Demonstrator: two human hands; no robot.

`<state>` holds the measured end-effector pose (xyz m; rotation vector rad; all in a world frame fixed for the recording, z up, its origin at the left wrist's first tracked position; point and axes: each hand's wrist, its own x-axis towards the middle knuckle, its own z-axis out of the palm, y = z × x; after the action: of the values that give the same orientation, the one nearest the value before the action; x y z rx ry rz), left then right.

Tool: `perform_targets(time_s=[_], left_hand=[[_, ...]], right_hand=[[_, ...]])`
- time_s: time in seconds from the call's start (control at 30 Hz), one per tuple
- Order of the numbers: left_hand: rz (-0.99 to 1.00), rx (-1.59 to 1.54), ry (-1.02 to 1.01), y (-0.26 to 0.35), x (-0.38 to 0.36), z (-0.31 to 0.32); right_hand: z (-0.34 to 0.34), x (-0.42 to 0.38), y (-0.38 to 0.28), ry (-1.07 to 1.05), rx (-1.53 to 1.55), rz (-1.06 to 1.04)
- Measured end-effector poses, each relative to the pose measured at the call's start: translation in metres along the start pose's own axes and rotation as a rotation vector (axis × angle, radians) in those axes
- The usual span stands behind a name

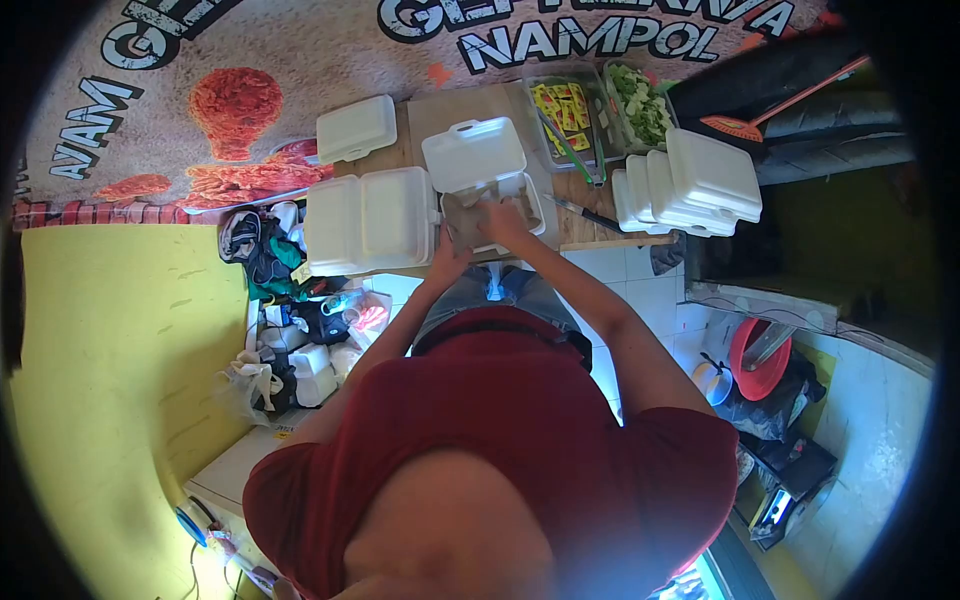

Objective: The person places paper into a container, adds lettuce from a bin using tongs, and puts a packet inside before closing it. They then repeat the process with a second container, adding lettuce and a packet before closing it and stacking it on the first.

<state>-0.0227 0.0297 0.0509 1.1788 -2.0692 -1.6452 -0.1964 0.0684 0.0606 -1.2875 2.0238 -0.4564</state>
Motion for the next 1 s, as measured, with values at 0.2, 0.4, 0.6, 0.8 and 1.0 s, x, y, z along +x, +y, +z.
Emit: perform_targets(time_s=[0.2,0.4,0.6,0.8,1.0], left_hand=[[0.120,0.038,0.078,0.005,0.001,-0.006],[0.060,0.064,0.050,0.007,0.007,-0.007],[0.069,0.278,-0.042,0.008,0.010,-0.004],[0.044,0.294,-0.121,0.009,0.013,-0.006],[0.037,0.259,-0.106,0.017,0.017,-0.003]], right_hand=[[-0.004,-0.008,-0.017,0.020,-0.075,-0.086],[0.020,0.001,-0.018,0.003,-0.171,-0.049],[0.017,-0.005,-0.016,0.004,-0.196,-0.006],[0.029,0.010,0.003,-0.087,-0.124,-0.257],[0.030,-0.013,-0.017,-0.150,-0.433,0.051]])
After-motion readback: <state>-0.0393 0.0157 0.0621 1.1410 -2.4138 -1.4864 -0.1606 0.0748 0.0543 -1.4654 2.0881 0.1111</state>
